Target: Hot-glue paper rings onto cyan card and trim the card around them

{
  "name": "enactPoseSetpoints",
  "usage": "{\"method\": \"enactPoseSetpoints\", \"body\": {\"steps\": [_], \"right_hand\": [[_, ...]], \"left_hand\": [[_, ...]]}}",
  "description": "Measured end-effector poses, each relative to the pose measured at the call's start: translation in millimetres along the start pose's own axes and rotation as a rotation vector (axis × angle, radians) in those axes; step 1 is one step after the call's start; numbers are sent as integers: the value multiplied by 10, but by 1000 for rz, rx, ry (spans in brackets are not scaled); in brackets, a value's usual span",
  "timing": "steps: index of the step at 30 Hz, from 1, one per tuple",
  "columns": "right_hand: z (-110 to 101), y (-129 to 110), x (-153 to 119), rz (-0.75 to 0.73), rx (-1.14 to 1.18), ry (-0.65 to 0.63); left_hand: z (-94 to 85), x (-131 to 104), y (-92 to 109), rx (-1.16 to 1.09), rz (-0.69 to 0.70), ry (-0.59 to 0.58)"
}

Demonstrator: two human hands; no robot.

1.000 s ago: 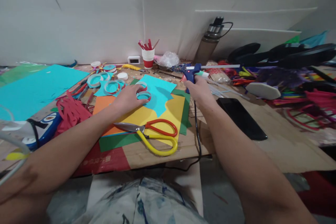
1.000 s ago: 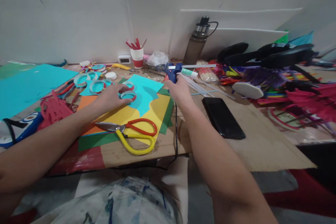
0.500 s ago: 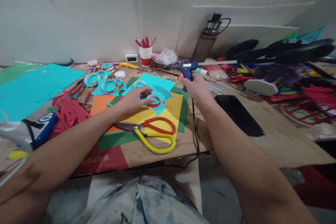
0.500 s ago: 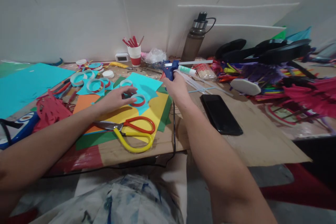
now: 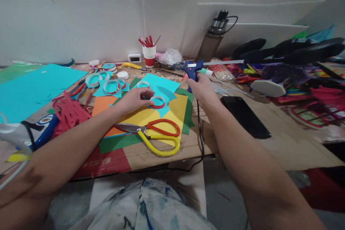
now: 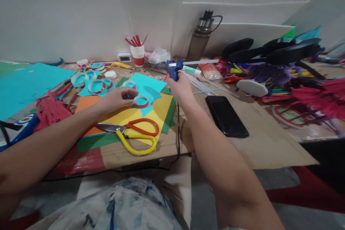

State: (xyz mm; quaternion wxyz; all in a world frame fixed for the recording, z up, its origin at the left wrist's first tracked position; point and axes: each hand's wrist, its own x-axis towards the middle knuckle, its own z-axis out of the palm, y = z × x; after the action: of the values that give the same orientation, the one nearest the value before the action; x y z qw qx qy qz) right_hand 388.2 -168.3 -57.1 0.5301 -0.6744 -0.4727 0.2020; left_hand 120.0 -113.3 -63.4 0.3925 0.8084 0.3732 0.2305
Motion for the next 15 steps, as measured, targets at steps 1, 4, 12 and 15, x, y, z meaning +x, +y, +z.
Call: {"method": "enactPoseSetpoints", "body": {"steps": [1, 4, 12, 15], "right_hand": [[-1, -3, -2, 3, -3, -4], [-7, -19, -11, -1, -18, -3], [-10, -39, -28, 17, -24, -20], [-9, -39, -30, 15, -20, -13]], "left_hand": [[4, -2, 15, 12, -6, 1], [16, -10, 63, 61, -24, 2], [17, -49, 113, 120, -10, -18], [13, -52, 119, 127, -13, -24]]}}
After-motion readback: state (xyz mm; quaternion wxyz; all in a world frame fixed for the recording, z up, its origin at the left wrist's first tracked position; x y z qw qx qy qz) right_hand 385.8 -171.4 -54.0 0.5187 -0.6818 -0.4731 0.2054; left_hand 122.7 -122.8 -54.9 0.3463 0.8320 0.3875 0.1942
